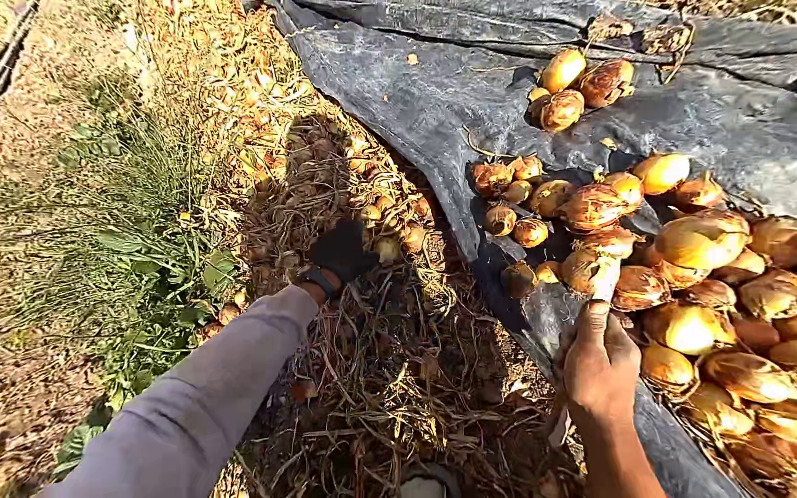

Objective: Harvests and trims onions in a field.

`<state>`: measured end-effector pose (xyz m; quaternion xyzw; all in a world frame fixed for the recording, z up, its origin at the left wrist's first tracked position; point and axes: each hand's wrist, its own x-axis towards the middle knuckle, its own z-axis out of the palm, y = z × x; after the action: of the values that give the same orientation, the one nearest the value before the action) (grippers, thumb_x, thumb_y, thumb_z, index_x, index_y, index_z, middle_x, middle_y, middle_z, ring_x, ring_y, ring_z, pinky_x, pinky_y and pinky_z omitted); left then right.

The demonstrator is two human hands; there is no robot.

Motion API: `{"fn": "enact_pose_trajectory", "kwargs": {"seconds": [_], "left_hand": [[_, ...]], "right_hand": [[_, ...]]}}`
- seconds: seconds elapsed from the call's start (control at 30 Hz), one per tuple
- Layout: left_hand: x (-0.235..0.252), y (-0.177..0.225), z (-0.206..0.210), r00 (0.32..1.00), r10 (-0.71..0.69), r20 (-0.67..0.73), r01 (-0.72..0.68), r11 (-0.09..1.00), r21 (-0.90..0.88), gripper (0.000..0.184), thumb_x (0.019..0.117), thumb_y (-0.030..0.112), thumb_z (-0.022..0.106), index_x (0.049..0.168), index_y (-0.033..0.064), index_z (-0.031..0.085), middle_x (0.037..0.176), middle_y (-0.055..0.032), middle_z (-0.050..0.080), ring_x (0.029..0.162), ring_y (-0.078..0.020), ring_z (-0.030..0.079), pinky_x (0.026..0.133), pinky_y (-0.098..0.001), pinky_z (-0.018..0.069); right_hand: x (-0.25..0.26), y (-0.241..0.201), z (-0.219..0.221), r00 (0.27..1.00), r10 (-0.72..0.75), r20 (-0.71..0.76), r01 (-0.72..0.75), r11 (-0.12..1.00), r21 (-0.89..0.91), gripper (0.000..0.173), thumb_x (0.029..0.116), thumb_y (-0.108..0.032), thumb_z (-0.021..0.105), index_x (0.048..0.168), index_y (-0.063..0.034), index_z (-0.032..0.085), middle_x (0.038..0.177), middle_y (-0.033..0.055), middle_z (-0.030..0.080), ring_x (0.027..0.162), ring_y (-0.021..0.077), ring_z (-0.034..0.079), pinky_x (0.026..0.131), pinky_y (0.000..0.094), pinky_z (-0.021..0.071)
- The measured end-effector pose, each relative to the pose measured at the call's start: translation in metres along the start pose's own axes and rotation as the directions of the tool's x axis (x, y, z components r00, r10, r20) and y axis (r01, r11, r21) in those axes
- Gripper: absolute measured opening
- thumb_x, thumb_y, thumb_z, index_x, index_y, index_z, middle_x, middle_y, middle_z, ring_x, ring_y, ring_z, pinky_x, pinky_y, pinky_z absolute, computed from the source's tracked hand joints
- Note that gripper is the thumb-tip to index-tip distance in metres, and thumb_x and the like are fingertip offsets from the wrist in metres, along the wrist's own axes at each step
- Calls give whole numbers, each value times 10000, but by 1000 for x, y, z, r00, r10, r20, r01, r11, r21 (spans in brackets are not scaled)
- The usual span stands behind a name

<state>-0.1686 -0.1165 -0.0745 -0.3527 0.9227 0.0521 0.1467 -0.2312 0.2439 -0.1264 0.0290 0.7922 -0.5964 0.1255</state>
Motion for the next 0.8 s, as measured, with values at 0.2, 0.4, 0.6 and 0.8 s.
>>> {"fn": "enact_pose_trajectory", "kwargs": {"seconds": [0.2,0.4,0.6,0.8], "left_hand": [[43,-24,39,998,-16,65,16,1000,4,986,701,432,855,1542,145,428,1419,-253,546,1189,-482,609,878,-702,536],[-44,-6,-5,950,232,210,9,650,-760,847,724,17,854,1477,107,477,1305,-165,637,1120,-303,662,892,-488,591],[-108,30,-32,729,541,419,-50,653,-755,560,770,-28,822,1290,89,653,1003,-76,729,788,-172,699,663,-344,610],[-123,24,-62,626,464,627,79,762,-642,152,991,-9,538,893,51,638,666,4,604,546,-66,569,510,-213,495]], "right_hand": [[-24,7,39,813,252,524,-298,955,3,272,1029,-290,555,1173,-80,651,812,85,647,608,203,622,528,384,550],[-33,-1,46,758,316,570,-503,840,202,352,1117,-321,404,1304,-71,568,802,129,637,594,224,637,517,374,581],[-57,-16,56,758,137,638,-283,950,133,475,1037,-551,445,1139,-117,610,698,28,555,548,136,536,513,313,494],[-60,-26,44,738,-90,669,-139,950,281,419,1025,-512,470,934,-153,668,663,-60,558,514,30,494,483,225,456]]}}
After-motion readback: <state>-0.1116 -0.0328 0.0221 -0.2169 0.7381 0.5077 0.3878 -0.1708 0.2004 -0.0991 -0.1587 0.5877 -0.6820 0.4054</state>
